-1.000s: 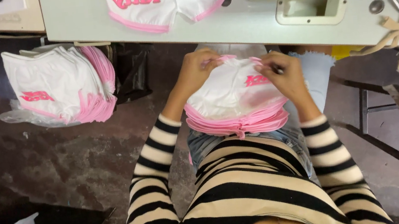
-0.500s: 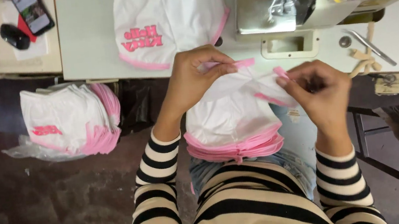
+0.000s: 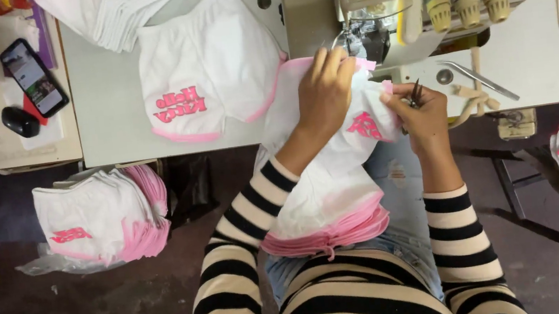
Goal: The person is using thread snips to trim loose threads from finished garments and then stacking them on a table.
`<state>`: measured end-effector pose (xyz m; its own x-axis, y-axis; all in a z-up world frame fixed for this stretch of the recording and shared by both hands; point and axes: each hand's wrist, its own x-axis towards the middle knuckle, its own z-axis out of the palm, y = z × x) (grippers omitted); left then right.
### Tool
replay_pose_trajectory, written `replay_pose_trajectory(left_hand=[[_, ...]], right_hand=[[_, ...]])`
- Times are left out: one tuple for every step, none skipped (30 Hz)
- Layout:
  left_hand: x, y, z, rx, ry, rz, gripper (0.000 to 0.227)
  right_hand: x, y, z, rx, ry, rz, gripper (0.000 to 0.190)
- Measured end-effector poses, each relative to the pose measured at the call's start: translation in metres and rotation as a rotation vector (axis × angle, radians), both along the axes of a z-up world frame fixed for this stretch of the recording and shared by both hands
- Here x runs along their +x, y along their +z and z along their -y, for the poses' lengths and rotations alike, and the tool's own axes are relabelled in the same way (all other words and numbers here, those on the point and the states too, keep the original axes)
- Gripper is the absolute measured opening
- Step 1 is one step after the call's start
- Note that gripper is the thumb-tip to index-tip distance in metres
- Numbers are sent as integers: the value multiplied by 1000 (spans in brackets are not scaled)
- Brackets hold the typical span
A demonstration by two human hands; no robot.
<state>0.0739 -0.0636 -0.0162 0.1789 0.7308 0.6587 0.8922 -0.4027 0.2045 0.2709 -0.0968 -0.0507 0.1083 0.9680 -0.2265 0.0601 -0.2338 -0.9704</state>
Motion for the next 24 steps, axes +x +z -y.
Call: replay_pose_trajectory(left_hand=[[3,4,13,11,1,-4,14],[6,9,26,6,-18,29,19],[8,14,40,-7,-50,58,36],[7,9,28,-4,-62,51,36],[10,1,26,-16,-25,43,42],[12,-8,25,-28,11,34,48],[13,-9,24,-27,4,36,48],[13,-10,23,-20,0,30,48],[11,-9,18,-5,1,23,48],[8,-9,15,4,-2,21,48],[4,-11,16,-10,-20,48,46],[1,-14,18,-24,-39,75,46],[-1,-16,15,-30,-42,75,46],[-3,-17,14,-55,-39,89,43],[-6,-18,11,-73,-28,103,42],[-9,-18,7,-73,-25,104,42],[-11,-18,3,-95,-42,123,42],[-14,-18,-1,-116,-58,142,44],[-21,-29,-15,-108,-54,142,44],[-27,-40,-30,-93,-32,136,39],[-33,-52,-44,-85,-12,130,37],[-41,-43,-66,-82,-11,130,37],[-48,-36,-85,-180,-11,202,29],[-56,-29,-104,-278,-10,274,24]], right_hand=[[-1,8,0,11,1,-4,22],[-1,17,1,-1,-29,-11,21],[-3,25,5,-19,-72,-23,20],[-5,18,-8,-16,-83,-30,20],[-4,10,-11,-12,-112,-38,20],[-2,2,-13,-8,-141,-45,20],[-4,2,-14,-8,-148,-44,20],[-6,3,-14,-1,-162,-52,19],[-9,5,-20,14,-171,-63,18],[-8,9,-17,23,-173,-65,18],[-9,11,-9,12,-155,-69,19],[-9,12,-2,1,-138,-73,19],[-10,14,-1,-5,-142,-73,19],[-12,17,1,-8,-153,-89,19],[-15,20,0,-5,-156,-105,20],[-15,14,-4,-4,-153,-104,20],[-15,9,-8,18,-160,-112,19],[-15,4,-11,40,-166,-120,18],[-15,3,-13,48,-161,-121,18],[-15,2,-15,59,-151,-123,19],[-15,0,-15,65,-145,-125,20],[-17,3,-17,67,-144,-125,20],[-18,5,-17,76,-143,-132,20],[-19,8,-16,84,-143,-139,20]])
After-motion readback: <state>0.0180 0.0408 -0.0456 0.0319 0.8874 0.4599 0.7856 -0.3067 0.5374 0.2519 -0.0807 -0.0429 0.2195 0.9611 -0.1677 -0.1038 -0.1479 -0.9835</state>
